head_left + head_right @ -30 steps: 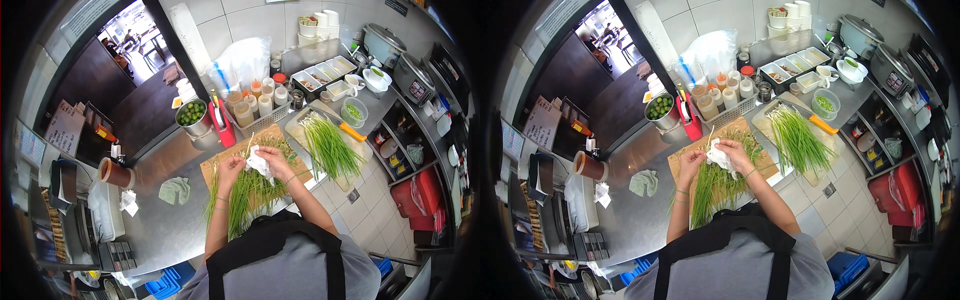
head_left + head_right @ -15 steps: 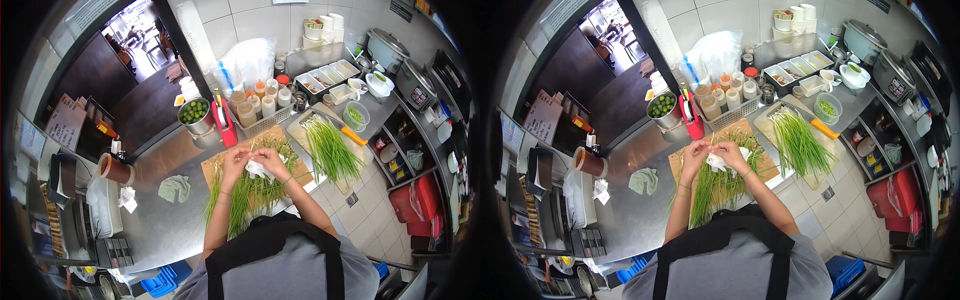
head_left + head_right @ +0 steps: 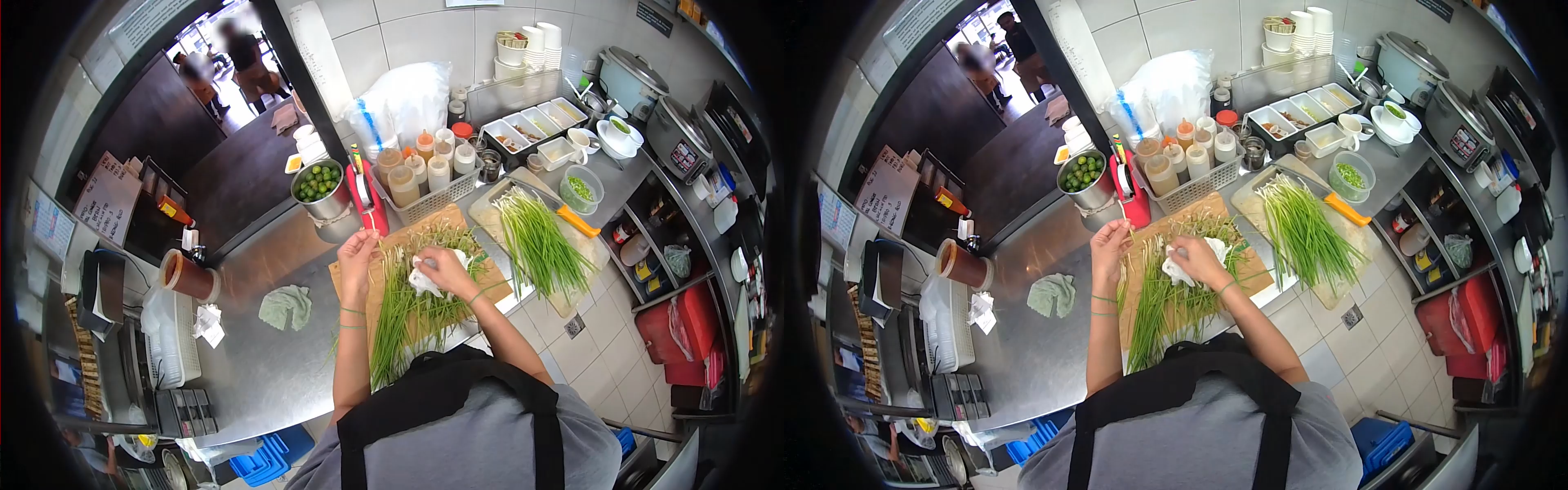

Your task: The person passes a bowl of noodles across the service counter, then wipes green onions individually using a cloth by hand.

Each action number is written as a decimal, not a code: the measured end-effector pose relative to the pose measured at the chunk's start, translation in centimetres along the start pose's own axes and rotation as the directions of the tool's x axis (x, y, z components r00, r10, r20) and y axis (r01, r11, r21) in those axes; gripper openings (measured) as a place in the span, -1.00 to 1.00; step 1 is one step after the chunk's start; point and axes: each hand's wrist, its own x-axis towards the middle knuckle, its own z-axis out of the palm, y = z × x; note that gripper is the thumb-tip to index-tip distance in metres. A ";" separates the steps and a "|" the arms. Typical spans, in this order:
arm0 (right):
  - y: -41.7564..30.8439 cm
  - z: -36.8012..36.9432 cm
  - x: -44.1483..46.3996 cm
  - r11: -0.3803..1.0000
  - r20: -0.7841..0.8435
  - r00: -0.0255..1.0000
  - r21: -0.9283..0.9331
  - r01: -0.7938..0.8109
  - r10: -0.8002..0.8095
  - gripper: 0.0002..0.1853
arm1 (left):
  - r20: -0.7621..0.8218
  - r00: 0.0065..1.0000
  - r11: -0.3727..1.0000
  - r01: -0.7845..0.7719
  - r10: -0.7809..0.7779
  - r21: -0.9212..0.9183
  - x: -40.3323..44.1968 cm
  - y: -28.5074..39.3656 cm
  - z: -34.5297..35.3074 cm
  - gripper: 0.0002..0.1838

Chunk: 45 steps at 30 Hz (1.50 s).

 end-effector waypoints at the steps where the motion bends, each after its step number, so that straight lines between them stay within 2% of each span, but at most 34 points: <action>1: 0.6 0.0 0.1 0.980 0.001 0.995 0.172 -0.098 0.100 -0.89 | 0.003 1.000 0.999 -0.005 0.005 0.040 0.0 0.4 -0.2 -0.88; 2: 1.3 0.0 0.4 0.921 0.016 0.980 0.338 -0.191 0.197 -0.88 | 0.007 1.000 0.996 -0.009 0.009 0.088 0.0 0.5 -0.2 -0.88; 4: 0.2 -1.1 1.1 0.693 0.116 0.916 0.619 -0.368 0.383 -0.83 | 0.022 1.000 0.983 -0.017 0.013 0.183 -0.4 0.4 0.1 -0.88; 7: 0.6 -1.5 1.8 0.471 0.091 0.913 0.834 -0.288 0.397 -0.82 | 0.094 0.994 0.985 -0.070 0.055 0.160 -0.4 -1.1 0.7 -0.88; 8: 0.6 -1.8 1.8 0.384 0.128 0.904 0.874 -0.297 0.407 -0.81 | 0.094 0.994 0.982 -0.068 0.052 0.176 -0.3 -1.6 0.9 -0.87; 14: -1.1 -1.0 1.6 0.262 0.247 0.901 0.900 -0.350 0.356 -0.81 | 0.184 0.976 0.925 -0.175 0.117 0.337 -0.6 -3.3 2.3 -0.88; 18: 0.0 0.2 1.4 0.465 0.142 0.905 0.819 -0.335 0.401 -0.88 | 0.201 0.974 0.859 -0.186 0.100 0.476 -0.8 -3.9 2.4 -0.87; 22: 0.4 -0.1 1.4 0.442 0.119 0.897 0.838 -0.320 0.425 -0.91 | 0.225 0.972 0.837 -0.174 0.062 0.518 -1.6 -3.1 2.6 -0.91; 24: 0.4 -0.6 1.5 0.412 0.089 0.882 0.859 -0.303 0.463 -0.92 | 0.245 0.969 0.873 -0.124 0.005 0.472 -1.5 -3.3 2.1 -0.90; 27: 1.9 -1.7 2.4 0.279 -0.014 0.836 0.946 -0.168 0.549 -0.93 | 0.243 0.969 0.897 -0.073 -0.039 0.435 -1.9 -3.0 1.3 -0.89; 28: 2.3 -2.4 2.4 0.290 -0.027 0.845 0.945 -0.154 0.534 -0.93 | 0.237 0.970 0.902 -0.061 -0.047 0.428 -2.1 -2.7 1.2 -0.89; 31: 1.2 -2.3 2.0 0.279 0.067 0.847 0.928 -0.247 0.528 -0.90 | 0.203 0.979 0.913 -0.095 0.014 0.396 -1.7 -3.2 0.9 -0.88; 32: 0.0 -2.1 1.7 0.265 0.146 0.846 0.910 -0.319 0.513 -0.88 | 0.192 0.981 0.901 -0.103 0.023 0.422 -1.6 -3.2 1.0 -0.89; 33: -0.2 -1.3 1.5 0.327 0.160 0.852 0.876 -0.356 0.498 -0.86 | 0.181 0.983 0.887 -0.111 0.032 0.447 -1.6 -3.0 1.3 -0.89; 37: -0.1 0.7 1.1 0.351 0.198 0.863 0.854 -0.385 0.465 -0.86 | 0.170 0.982 0.829 -0.161 0.081 0.536 -1.8 -3.3 2.2 -0.89; 39: 0.5 0.5 1.4 0.359 0.189 0.865 0.852 -0.380 0.465 -0.87 | 0.198 0.978 0.855 -0.154 0.061 0.495 -1.8 -3.2 2.2 -0.88; 42: 1.4 -0.1 2.1 0.304 0.062 0.846 0.917 -0.258 0.530 -0.89 | 0.235 0.972 0.884 -0.123 0.015 0.452 -2.0 -3.4 1.7 -0.89; 45: 2.5 -2.2 2.6 0.314 -0.020 0.840 0.932 -0.180 0.542 -0.90 | 0.225 0.974 0.911 -0.095 0.002 0.402 -2.3 -3.4 0.9 -0.89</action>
